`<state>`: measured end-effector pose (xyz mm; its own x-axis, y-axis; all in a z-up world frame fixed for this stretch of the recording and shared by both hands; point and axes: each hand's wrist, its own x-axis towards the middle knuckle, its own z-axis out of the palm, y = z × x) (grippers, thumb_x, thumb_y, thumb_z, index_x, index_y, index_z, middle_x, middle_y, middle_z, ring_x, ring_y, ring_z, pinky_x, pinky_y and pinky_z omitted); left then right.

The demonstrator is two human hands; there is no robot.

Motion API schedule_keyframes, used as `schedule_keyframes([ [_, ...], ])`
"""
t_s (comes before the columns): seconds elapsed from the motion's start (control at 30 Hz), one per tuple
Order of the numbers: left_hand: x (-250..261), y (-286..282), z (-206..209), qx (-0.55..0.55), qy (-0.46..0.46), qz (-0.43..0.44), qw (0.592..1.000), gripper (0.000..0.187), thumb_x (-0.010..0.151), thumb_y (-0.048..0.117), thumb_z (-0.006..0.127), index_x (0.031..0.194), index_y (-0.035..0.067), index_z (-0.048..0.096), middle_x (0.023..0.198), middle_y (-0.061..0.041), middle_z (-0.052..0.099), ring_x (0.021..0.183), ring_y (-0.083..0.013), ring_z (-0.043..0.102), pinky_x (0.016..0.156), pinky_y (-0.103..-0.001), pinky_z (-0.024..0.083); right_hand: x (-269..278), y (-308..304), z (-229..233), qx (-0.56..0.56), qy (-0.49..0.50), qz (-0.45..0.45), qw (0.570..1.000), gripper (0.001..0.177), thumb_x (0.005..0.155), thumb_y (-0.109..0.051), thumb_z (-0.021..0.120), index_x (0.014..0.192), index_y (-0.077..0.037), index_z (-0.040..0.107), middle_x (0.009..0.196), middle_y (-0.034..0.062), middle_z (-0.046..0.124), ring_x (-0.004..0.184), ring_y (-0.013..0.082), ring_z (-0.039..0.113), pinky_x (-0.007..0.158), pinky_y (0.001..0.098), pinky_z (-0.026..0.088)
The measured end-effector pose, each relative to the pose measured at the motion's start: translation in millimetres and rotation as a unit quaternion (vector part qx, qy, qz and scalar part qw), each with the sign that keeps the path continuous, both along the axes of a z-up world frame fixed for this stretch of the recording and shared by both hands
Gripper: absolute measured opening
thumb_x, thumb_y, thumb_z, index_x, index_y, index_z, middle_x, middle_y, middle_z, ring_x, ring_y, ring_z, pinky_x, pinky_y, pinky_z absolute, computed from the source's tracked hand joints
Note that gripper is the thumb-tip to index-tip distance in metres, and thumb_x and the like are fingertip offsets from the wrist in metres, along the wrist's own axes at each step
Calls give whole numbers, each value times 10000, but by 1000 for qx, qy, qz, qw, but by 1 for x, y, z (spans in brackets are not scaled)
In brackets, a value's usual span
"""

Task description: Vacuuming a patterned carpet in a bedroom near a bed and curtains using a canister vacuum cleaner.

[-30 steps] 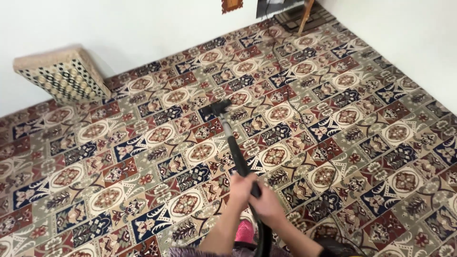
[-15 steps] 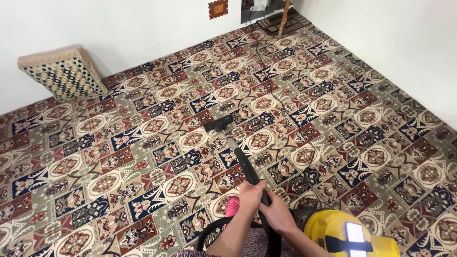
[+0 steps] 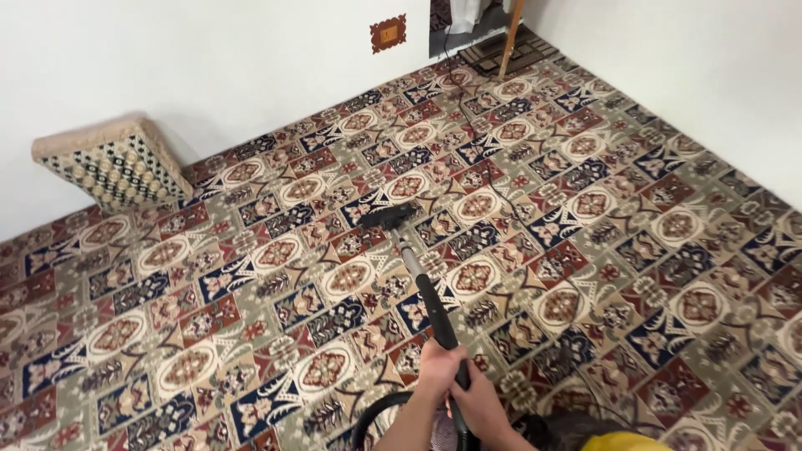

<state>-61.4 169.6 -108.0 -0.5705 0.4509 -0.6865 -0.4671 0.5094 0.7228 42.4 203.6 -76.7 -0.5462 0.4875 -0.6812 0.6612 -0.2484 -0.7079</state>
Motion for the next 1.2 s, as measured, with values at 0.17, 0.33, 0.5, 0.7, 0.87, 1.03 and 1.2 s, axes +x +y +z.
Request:
schedule_keyframes([
  [0.17, -36, 43, 51, -38, -75, 9, 996, 90, 893, -13, 706, 927, 49, 651, 912, -46, 688, 785, -131, 663, 649, -168, 616, -29, 33, -24, 76, 39, -45, 995, 400, 763, -378, 762, 1052, -117, 671, 629, 105, 771, 505, 187, 729, 525, 315, 562],
  [0.33, -62, 89, -23, -138, -32, -41, 989, 247, 830, 259, 698, 1059, 165, 695, 931, -27, 736, 842, -206, 707, 709, -373, 516, -57, 84, -48, -30, 10, -62, 998, 463, 901, -256, 730, 1343, -138, 659, 849, 132, 794, 577, 230, 684, 592, 341, 486],
  [0.5, -184, 123, 33, -79, -19, 52, 995, 277, 872, 50, 746, 1119, 33, 622, 1000, -85, 691, 883, -174, 718, 738, -249, 664, -184, 112, 10, 52, 25, 48, 997, 312, 961, -406, 662, 999, -96, 668, 716, 5, 650, 537, 104, 533, 489, 214, 410],
  [0.7, -207, 143, -41, -93, 90, 7, 992, 525, 585, 448, 850, 997, 128, 792, 892, -62, 778, 961, -253, 759, 824, -407, 594, -198, 138, -43, 146, 54, 111, 982, 468, 867, -510, 684, 1129, -123, 664, 943, 126, 752, 924, 311, 749, 800, 451, 569],
  [0.87, -121, 110, 64, 33, -61, 60, 996, 109, 898, 54, 686, 953, 15, 601, 822, -59, 623, 706, -131, 599, 609, -217, 546, -124, 115, 27, 136, 14, 93, 986, 250, 979, -362, 634, 1030, -119, 658, 743, -15, 626, 546, 80, 500, 476, 210, 425],
  [1.03, -55, 83, 13, 90, -27, 79, 992, 216, 767, 68, 723, 639, 51, 550, 658, -70, 608, 604, -193, 570, 591, -359, 469, -53, 81, 60, 127, -26, 65, 989, 319, 880, -415, 639, 1018, -129, 675, 729, 57, 651, 589, 175, 552, 577, 303, 368],
  [1.2, 6, 45, 42, 58, -15, 21, 998, 273, 749, 146, 728, 629, 89, 489, 601, -29, 500, 556, -162, 470, 555, -354, 394, 5, 38, 84, 128, -76, 60, 987, 376, 914, -454, 618, 1146, -161, 654, 817, 44, 662, 668, 186, 594, 627, 300, 403],
])
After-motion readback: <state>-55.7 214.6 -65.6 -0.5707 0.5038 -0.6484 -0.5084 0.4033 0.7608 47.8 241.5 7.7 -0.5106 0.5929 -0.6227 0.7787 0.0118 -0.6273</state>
